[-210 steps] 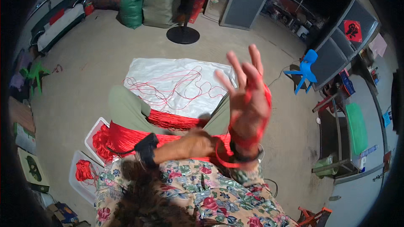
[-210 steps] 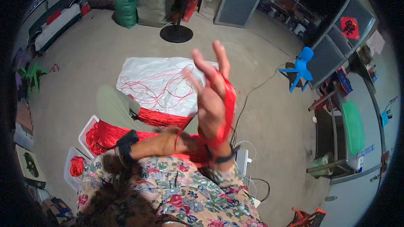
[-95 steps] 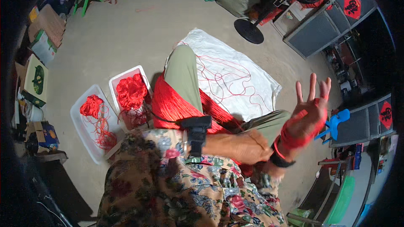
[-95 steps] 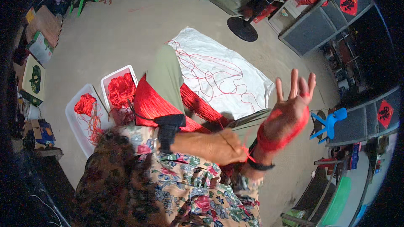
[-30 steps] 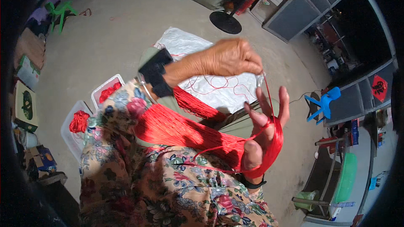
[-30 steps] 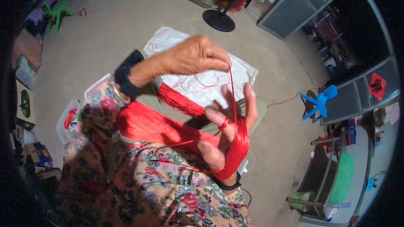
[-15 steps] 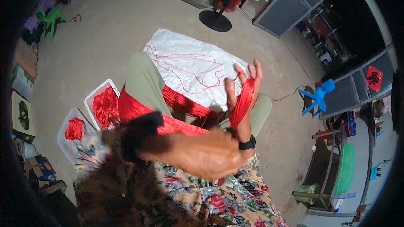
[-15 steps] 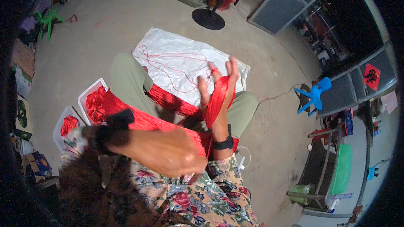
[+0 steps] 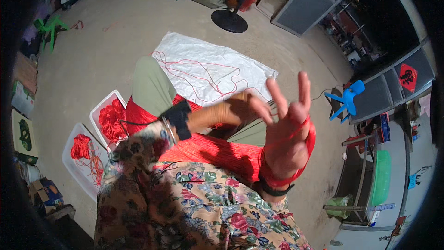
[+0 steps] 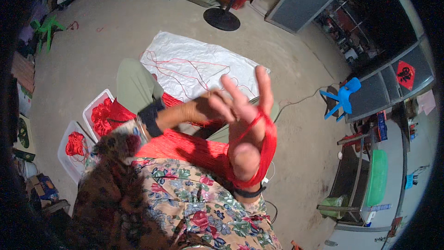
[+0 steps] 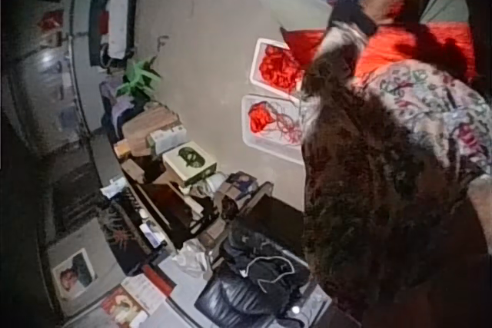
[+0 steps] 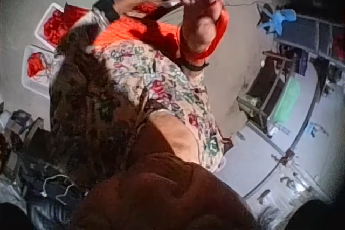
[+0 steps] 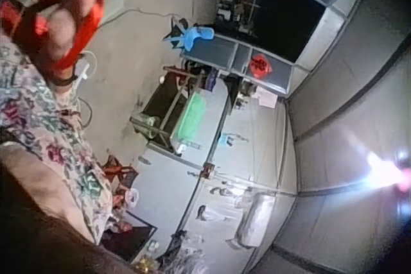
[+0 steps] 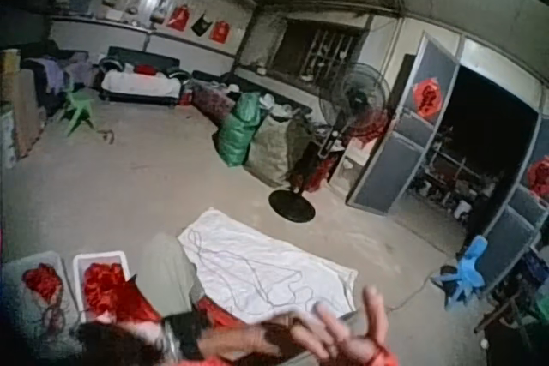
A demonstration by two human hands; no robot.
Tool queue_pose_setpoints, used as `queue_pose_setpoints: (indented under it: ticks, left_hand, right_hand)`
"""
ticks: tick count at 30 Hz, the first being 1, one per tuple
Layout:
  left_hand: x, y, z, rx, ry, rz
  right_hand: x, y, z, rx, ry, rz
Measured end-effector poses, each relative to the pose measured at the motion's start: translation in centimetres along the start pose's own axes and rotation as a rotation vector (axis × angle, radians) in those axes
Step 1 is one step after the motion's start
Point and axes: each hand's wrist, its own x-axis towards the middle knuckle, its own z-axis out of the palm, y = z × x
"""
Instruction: Tying and organizing red bundles of fiber for manufacturing.
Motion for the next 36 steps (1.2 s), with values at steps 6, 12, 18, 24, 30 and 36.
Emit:
queue_pose_setpoints:
  ticks: [6,12,18,24,30,36]
  left_hand:
    - [-5.9,6.3,8.3,0.407,-0.507,-0.214]
    - [1.2,15.5,0.4,0.745,-0.439,0.024]
    - [5.7,12.7,-7.6,0.574,-0.197,-0.091]
    - [2.5,3.4,-1.0,0.047,0.082,-0.248]
    - [-4.9,4.3,8.8,0.457,-0.423,-0.105]
    - [1.3,16.2,2.3,0.669,-0.506,0.068]
  right_hand:
    - [3.6,6.8,-4.1,-0.716,0.29,-0.063]
    - [0.4,7.0,-3.3,-0.883,0.098,0.041]
    - [-3.4,0.7,-1.4,-0.777,-0.03,-0.05]
    - [-1.8,-0.7,-0.6,-0.102,0.074,-0.004]
    - [3.9,5.0,-5.0,-0.392,0.383,-0.061]
    - [0.6,6.4,-2.9,-0.773,0.188,0.105]
